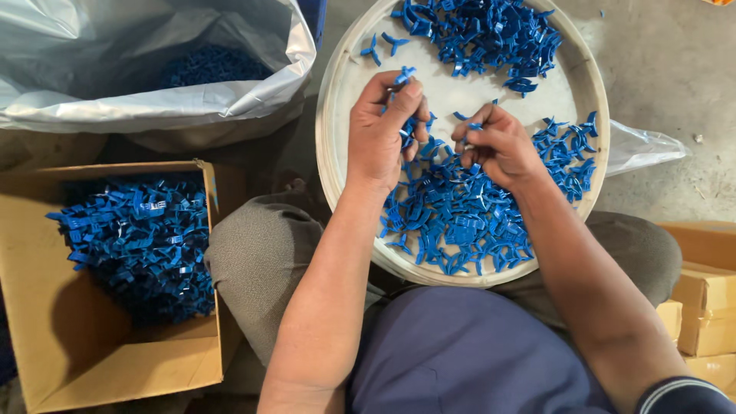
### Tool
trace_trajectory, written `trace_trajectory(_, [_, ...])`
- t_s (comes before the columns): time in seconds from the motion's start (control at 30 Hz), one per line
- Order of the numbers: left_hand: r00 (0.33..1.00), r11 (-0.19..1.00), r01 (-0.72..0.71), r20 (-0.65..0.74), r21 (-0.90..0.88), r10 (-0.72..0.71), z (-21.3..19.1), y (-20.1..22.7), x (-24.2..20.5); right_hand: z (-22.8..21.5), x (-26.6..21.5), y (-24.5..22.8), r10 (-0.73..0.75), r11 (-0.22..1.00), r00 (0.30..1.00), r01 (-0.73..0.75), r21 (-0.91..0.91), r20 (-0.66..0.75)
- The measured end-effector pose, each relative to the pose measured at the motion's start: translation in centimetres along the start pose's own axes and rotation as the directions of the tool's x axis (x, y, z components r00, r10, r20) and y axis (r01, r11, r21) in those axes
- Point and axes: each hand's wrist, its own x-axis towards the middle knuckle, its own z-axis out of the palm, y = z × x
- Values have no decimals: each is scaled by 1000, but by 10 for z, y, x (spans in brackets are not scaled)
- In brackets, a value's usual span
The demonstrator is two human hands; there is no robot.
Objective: The person sits on the floor and sorts small blue plastic parts from a white tray into a large white bag. They pick up handfuls of parts, separate them, and transfer them into the bag.
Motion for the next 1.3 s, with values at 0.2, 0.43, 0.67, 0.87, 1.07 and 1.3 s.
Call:
trace_trajectory(0.2, [999, 997, 25, 23, -79, -23, -1, -4, 1, 40, -10, -1, -9, 867, 999, 30, -497, 44])
trace_trajectory(0.43, [999, 998, 9, -34, -69, -12, -5, 1, 0, 77, -11, 21, -258, 332, 964, 155, -931, 68])
trace_trajectory(0.67, [999, 990, 10, -43, -140, -16, -7, 6, -5, -1, -53, 11, 115, 921, 990, -75, 382, -82])
trace_trajectory(0.87, [998, 998, 34, -49, -53, -37, 0, 7, -3, -70, -39, -15, 25, 983, 927, -91, -161, -374])
trace_trajectory(1.07, [990, 993, 120, -72, -14, -121, -3, 0, 1, -37, -3, -8, -122, 82, 955, -263, -961, -272])
trace_trajectory(1.3, [934, 842, 354, -191, 407, -301, -2, -21, 3, 24, -30, -55, -264, 61, 963, 82, -995, 63])
